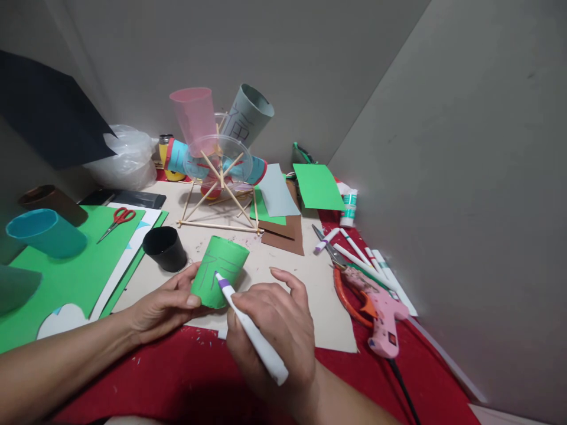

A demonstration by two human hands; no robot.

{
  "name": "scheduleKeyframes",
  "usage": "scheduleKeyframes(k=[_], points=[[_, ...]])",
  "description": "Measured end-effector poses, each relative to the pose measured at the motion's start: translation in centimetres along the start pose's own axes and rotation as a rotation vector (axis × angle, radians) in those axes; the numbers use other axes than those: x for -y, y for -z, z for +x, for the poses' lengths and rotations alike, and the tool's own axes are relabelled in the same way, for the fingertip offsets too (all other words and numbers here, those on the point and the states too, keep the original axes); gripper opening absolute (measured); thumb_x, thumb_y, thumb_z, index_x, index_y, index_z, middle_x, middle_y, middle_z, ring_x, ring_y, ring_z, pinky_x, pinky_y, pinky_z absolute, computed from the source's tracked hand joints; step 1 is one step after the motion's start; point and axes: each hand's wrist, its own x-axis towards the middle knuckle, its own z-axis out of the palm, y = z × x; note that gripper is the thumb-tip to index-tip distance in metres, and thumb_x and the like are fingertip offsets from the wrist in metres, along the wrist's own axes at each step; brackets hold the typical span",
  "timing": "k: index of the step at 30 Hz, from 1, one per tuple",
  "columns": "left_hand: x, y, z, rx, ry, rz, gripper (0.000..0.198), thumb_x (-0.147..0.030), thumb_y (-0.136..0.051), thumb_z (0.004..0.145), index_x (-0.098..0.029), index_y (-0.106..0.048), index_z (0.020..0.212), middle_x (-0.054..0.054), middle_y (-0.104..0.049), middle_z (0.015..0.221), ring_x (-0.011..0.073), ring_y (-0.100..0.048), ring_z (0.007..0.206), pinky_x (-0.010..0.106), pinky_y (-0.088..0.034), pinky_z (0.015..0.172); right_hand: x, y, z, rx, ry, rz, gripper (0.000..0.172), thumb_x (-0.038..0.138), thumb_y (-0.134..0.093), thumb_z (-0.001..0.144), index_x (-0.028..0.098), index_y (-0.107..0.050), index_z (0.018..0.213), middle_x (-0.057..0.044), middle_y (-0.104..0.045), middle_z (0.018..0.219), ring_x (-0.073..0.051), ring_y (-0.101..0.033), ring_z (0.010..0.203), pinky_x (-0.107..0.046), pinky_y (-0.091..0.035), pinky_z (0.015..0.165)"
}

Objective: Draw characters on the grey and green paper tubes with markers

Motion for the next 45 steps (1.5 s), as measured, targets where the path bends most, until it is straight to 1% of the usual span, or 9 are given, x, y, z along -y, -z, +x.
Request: scheduleKeyframes(k=[6,10,15,19,23,28,36,40,45], points=[[0.0,0.0,0.0,-0.015,0.002,-0.017,0.063,-0.012,-0.082,0.064,-0.017,-0.061,0.124,0.009,-0.066,0.113,0.0220,-0.062,0.100,0.041,-0.046,0.098,-0.1,0.3,0.0,0.010,-0.001,-0.028,0.016,0.008,-0.057,0.085,0.020,-0.058,0.096,0.004,-0.068,0.072,-0.014,-0.068,0.064,-0.043,-0.045,0.094],[0.0,0.2,0.0,0.003,0.001,-0.034,0.062,-0.012,-0.081,0.067,-0.018,-0.061,0.125,0.011,-0.065,0.123,0.0253,-0.061,0.109,0.044,-0.044,0.102,-0.1,0.4,0.1,0.016,-0.008,-0.053,0.017,0.009,-0.056,0.086,0.022,-0.057,0.096,0.004,-0.068,0.070,-0.015,-0.067,0.062,-0.043,-0.047,0.091],[-0.1,0.4,-0.1,0.001,0.020,-0.058,0.057,-0.010,-0.077,0.071,-0.019,-0.061,0.125,0.010,-0.065,0.125,0.0253,-0.062,0.111,0.047,-0.042,0.105,-0.1,0.5,0.2,0.001,-0.008,-0.054,0.018,0.007,-0.058,0.085,0.021,-0.058,0.096,0.003,-0.068,0.071,-0.015,-0.067,0.063,-0.044,-0.048,0.089],[-0.3,0.3,-0.1,-0.026,0.033,-0.069,0.058,-0.011,-0.079,0.068,-0.019,-0.061,0.122,0.012,-0.065,0.127,0.0259,-0.063,0.111,0.048,-0.042,0.107,-0.3,0.4,0.1,-0.020,-0.013,-0.050,0.019,0.005,-0.060,0.083,0.019,-0.059,0.095,0.002,-0.067,0.072,-0.015,-0.067,0.064,-0.043,-0.048,0.089],[-0.5,0.1,-0.1,-0.045,0.049,-0.069,0.061,-0.012,-0.080,0.065,-0.017,-0.058,0.121,0.015,-0.061,0.134,0.0302,-0.059,0.121,0.051,-0.038,0.112,-0.5,0.2,-0.1,-0.056,-0.014,-0.059,0.022,0.005,-0.061,0.082,0.020,-0.059,0.097,0.002,-0.067,0.073,-0.016,-0.066,0.064,-0.044,-0.049,0.089],[-0.6,0.2,-0.2,-0.051,0.056,-0.063,0.056,-0.014,-0.079,0.065,-0.016,-0.058,0.116,0.016,-0.059,0.137,0.0343,-0.055,0.127,0.055,-0.033,0.115,-0.8,0.1,-0.5,-0.060,-0.046,-0.057,0.020,0.006,-0.063,0.082,0.020,-0.059,0.096,0.002,-0.067,0.073,-0.016,-0.065,0.064,-0.046,-0.048,0.090],[-0.3,0.7,0.0,-0.014,0.045,-0.070,0.054,-0.014,-0.075,0.068,-0.018,-0.060,0.121,0.013,-0.063,0.131,0.0298,-0.059,0.119,0.053,-0.035,0.113,-0.8,0.1,-0.3,-0.045,-0.036,-0.046,0.018,0.005,-0.062,0.082,0.018,-0.059,0.094,0.001,-0.067,0.073,-0.015,-0.065,0.065,-0.044,-0.047,0.090],[-0.3,0.8,0.0,-0.002,0.039,-0.090,0.051,-0.012,-0.072,0.069,-0.018,-0.062,0.119,0.012,-0.065,0.126,0.0283,-0.060,0.117,0.051,-0.036,0.111,-0.3,0.3,0.1,0.005,-0.024,-0.042,0.015,0.005,-0.059,0.083,0.018,-0.057,0.090,0.004,-0.064,0.068,-0.013,-0.063,0.061,-0.042,-0.047,0.089],[-0.4,0.8,0.0,-0.009,0.038,-0.103,0.049,-0.011,-0.072,0.069,-0.018,-0.064,0.117,0.010,-0.067,0.122,0.0267,-0.061,0.114,0.050,-0.037,0.110,0.3,0.4,0.3,0.019,-0.035,-0.018,0.015,0.005,-0.057,0.084,0.019,-0.056,0.088,0.005,-0.062,0.064,-0.011,-0.062,0.057,-0.041,-0.047,0.088]])
